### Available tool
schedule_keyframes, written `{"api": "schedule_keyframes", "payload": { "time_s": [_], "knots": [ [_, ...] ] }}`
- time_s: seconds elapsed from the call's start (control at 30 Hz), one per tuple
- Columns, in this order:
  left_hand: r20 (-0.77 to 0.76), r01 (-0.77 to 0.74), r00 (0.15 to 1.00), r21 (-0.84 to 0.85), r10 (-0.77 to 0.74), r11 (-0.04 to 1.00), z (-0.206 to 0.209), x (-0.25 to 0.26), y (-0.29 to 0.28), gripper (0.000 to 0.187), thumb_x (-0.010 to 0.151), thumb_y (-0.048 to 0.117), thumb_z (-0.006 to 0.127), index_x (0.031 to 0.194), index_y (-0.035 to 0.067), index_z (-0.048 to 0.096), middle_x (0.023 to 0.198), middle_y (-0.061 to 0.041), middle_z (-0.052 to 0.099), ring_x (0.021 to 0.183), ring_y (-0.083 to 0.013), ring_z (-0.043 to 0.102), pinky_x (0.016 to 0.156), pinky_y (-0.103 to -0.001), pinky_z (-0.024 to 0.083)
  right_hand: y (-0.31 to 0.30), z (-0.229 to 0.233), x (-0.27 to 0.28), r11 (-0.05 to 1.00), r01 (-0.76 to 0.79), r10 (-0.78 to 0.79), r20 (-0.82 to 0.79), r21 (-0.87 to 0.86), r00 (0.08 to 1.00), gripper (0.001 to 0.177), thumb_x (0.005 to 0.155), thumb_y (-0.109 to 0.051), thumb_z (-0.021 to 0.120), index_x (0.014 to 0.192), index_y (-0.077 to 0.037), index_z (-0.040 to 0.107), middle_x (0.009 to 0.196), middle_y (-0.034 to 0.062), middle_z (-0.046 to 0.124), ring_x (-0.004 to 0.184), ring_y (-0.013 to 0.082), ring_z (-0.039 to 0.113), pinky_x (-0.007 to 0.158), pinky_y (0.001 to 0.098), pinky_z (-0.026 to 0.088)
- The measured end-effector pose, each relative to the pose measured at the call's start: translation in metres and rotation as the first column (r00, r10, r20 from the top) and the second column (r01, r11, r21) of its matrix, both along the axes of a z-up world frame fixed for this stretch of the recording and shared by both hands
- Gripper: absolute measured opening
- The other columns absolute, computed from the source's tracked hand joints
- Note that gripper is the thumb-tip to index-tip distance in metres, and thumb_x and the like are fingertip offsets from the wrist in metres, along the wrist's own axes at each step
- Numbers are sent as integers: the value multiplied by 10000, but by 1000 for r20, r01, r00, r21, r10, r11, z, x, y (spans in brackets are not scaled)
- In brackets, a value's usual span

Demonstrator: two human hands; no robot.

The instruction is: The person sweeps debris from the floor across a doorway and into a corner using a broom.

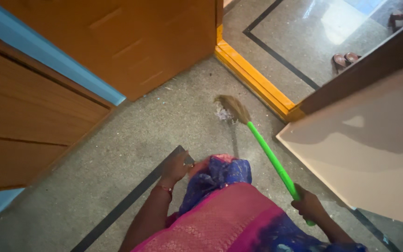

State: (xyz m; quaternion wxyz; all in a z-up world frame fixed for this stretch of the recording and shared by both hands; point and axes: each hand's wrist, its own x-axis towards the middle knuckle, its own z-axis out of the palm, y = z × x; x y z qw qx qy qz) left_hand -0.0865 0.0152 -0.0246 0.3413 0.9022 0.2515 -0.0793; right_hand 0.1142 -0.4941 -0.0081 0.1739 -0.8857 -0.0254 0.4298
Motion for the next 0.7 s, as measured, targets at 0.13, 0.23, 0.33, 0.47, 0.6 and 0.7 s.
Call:
{"api": "schedule_keyframes", "payload": {
  "time_s": [0.13, 0.23, 0.33, 0.47, 0.6, 0.7],
  "knots": [
    [-27, 28, 999, -2, -28, 1000, -16, 6, 19, 719, 820, 333, 789, 1442, 66, 546, 1402, -193, 591, 1333, -350, 532, 1114, -428, 427, 34, 1, 28, 993, -55, 44, 110, 100, 993, 843, 751, -175, 781, 1531, -151, 463, 803, 211, 776, 545, 252, 718, 549, 419, 604],
    [-154, 82, 985, 56, -73, 995, -19, 14, 36, 751, 801, 322, 782, 1461, 86, 513, 1417, -168, 582, 1351, -330, 523, 1124, -414, 423, 91, -9, 66, 993, -47, 33, 134, 104, 990, 780, 772, -221, 785, 1493, -148, 499, 846, 169, 753, 557, 241, 703, 575, 414, 601],
    [36, 106, 993, 93, -110, 990, -20, 11, 53, 700, 856, 298, 757, 1460, 53, 500, 1442, -213, 546, 1355, -366, 507, 1118, -427, 423, 150, -16, 107, 984, -1, -21, 125, 176, 992, 686, 779, -219, 770, 1421, -75, 578, 848, 208, 740, 574, 263, 698, 575, 451, 606],
    [-24, -17, 1000, 65, 18, 998, -3, -10, 73, 689, 870, 299, 726, 1489, 153, 462, 1461, -131, 555, 1332, -330, 534, 1065, -450, 451, 240, -29, 168, 988, -152, 153, 138, -21, 978, 722, 838, -304, 755, 1482, -132, 478, 832, 200, 766, 637, 282, 746, 618, 419, 609],
    [-235, -51, 970, 44, 60, 998, -2, -31, 102, 687, 892, 307, 704, 1510, 154, 445, 1452, -99, 579, 1345, -310, 546, 1092, -438, 470, 317, -36, 211, 957, -291, 286, 186, 2, 940, 489, 848, -275, 715, 1253, -14, 631, 865, 174, 768, 674, 274, 776, 678, 439, 627],
    [-216, -94, 970, 75, 108, 993, -18, -53, 118, 690, 906, 323, 703, 1513, 144, 428, 1502, -113, 518, 1374, -308, 500, 1106, -456, 425, 340, -42, 207, 933, -351, 359, 172, -78, 917, 413, 850, -262, 705, 1186, -24, 671, 898, 171, 777, 756, 286, 778, 740, 452, 620]
  ]
}}
